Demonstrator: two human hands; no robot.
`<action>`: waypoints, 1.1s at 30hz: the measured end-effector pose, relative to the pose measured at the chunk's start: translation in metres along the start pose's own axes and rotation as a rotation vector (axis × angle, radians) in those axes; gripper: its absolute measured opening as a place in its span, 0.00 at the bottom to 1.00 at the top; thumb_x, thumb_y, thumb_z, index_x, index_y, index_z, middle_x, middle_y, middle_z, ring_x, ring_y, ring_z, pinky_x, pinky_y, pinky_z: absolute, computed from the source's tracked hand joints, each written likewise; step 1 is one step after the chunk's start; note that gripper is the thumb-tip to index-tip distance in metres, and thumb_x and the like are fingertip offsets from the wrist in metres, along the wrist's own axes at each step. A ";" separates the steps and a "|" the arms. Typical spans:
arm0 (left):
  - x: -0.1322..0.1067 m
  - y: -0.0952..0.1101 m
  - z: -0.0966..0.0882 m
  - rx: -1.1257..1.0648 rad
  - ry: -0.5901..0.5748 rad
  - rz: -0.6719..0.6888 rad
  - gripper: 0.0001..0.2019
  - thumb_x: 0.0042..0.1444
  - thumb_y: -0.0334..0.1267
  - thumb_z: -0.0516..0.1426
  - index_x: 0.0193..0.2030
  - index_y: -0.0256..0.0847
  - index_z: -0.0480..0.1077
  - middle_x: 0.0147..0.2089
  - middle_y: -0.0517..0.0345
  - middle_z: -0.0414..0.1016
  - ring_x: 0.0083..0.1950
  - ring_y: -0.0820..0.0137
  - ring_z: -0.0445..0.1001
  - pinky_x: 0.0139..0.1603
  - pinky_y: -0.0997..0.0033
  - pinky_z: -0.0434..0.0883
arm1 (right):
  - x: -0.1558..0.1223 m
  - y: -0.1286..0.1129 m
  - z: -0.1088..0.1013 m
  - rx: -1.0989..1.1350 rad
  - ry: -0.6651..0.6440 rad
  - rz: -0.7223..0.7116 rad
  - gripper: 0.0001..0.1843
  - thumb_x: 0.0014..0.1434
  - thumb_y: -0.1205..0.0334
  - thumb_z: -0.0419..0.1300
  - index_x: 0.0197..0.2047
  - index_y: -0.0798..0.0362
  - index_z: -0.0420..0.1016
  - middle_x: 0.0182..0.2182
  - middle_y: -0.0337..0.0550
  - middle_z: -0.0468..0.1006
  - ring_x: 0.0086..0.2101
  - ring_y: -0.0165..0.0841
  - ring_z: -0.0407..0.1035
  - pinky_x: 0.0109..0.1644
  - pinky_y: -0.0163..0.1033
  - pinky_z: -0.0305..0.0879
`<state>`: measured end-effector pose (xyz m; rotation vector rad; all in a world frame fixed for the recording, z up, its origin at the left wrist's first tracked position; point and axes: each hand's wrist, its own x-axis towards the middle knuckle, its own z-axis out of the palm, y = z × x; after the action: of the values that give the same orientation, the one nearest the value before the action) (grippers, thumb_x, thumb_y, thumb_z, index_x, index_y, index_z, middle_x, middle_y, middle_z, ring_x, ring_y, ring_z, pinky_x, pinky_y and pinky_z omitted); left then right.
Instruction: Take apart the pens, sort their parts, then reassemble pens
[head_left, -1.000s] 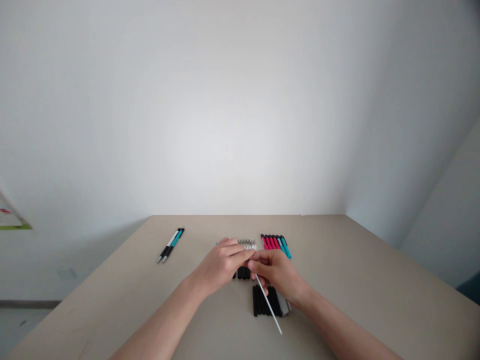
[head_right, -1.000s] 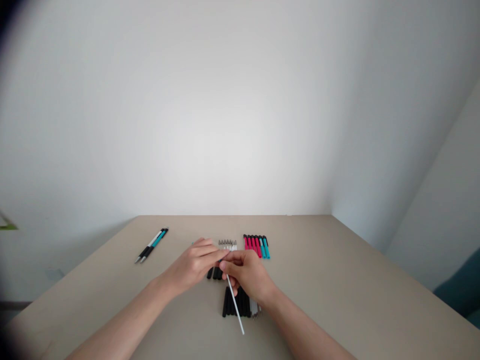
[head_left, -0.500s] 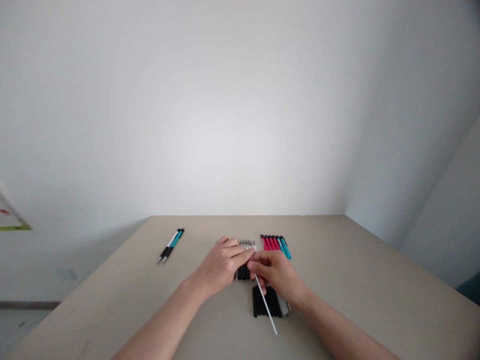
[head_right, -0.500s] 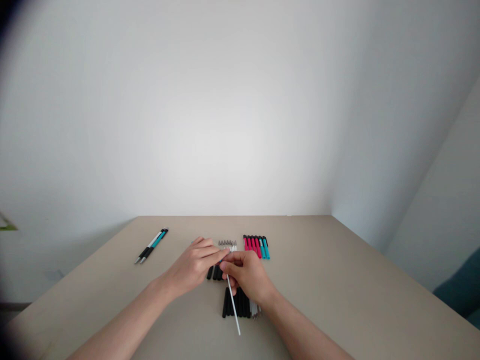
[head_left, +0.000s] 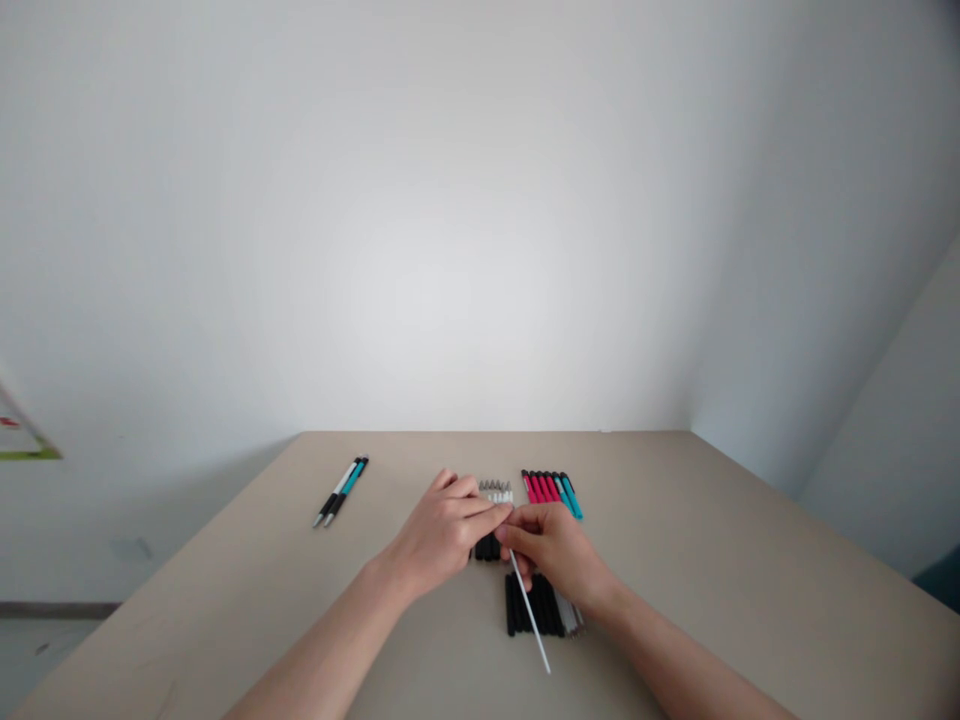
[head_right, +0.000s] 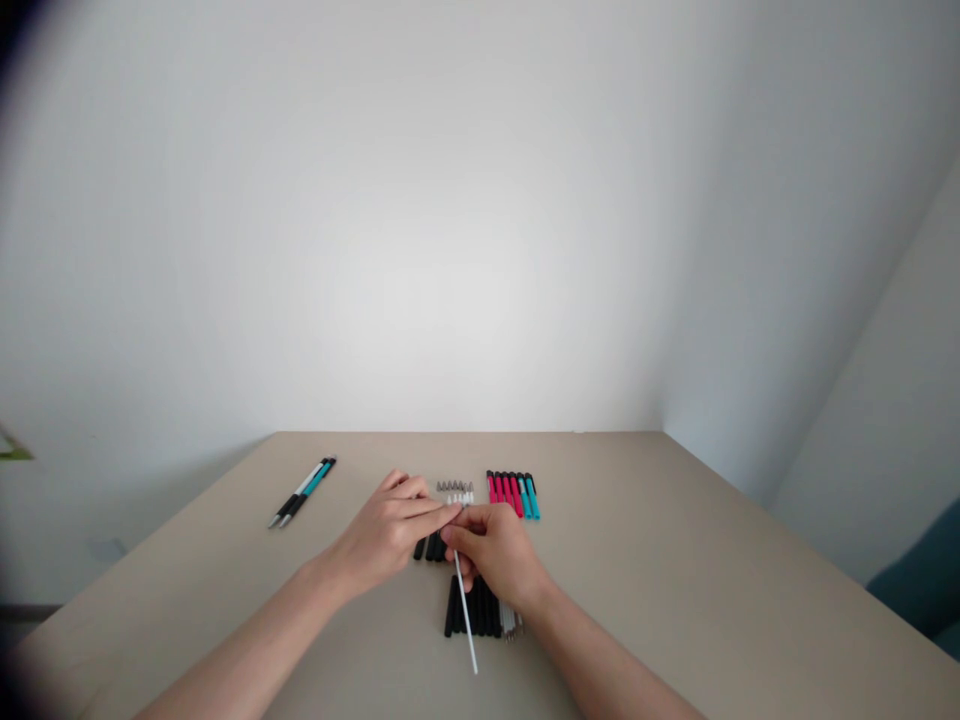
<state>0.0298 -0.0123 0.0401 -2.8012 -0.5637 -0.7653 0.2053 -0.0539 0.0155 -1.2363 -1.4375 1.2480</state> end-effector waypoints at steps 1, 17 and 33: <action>0.000 -0.001 0.001 0.001 -0.003 -0.010 0.14 0.64 0.30 0.48 0.52 0.41 0.69 0.37 0.52 0.78 0.38 0.67 0.66 0.37 0.65 0.57 | 0.000 0.000 0.000 -0.005 0.006 -0.005 0.18 0.51 0.50 0.59 0.21 0.56 0.68 0.11 0.31 0.65 0.12 0.24 0.60 0.17 0.28 0.53; 0.002 0.013 0.000 -0.257 -0.064 -0.165 0.07 0.61 0.38 0.51 0.34 0.40 0.66 0.30 0.59 0.72 0.33 0.70 0.70 0.38 0.71 0.65 | 0.001 -0.016 -0.002 0.314 0.216 -0.149 0.21 0.43 0.45 0.68 0.25 0.57 0.73 0.19 0.39 0.73 0.20 0.28 0.68 0.25 0.34 0.71; -0.002 -0.002 0.002 -0.112 0.053 -0.282 0.10 0.61 0.32 0.47 0.31 0.40 0.65 0.27 0.57 0.69 0.30 0.69 0.68 0.34 0.71 0.63 | 0.002 -0.002 -0.023 -0.348 0.370 -0.320 0.12 0.57 0.59 0.55 0.33 0.53 0.79 0.21 0.39 0.77 0.18 0.29 0.70 0.25 0.33 0.68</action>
<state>0.0284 -0.0102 0.0372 -2.8265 -0.9487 -0.9474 0.2274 -0.0480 0.0204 -1.3156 -1.5338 0.5345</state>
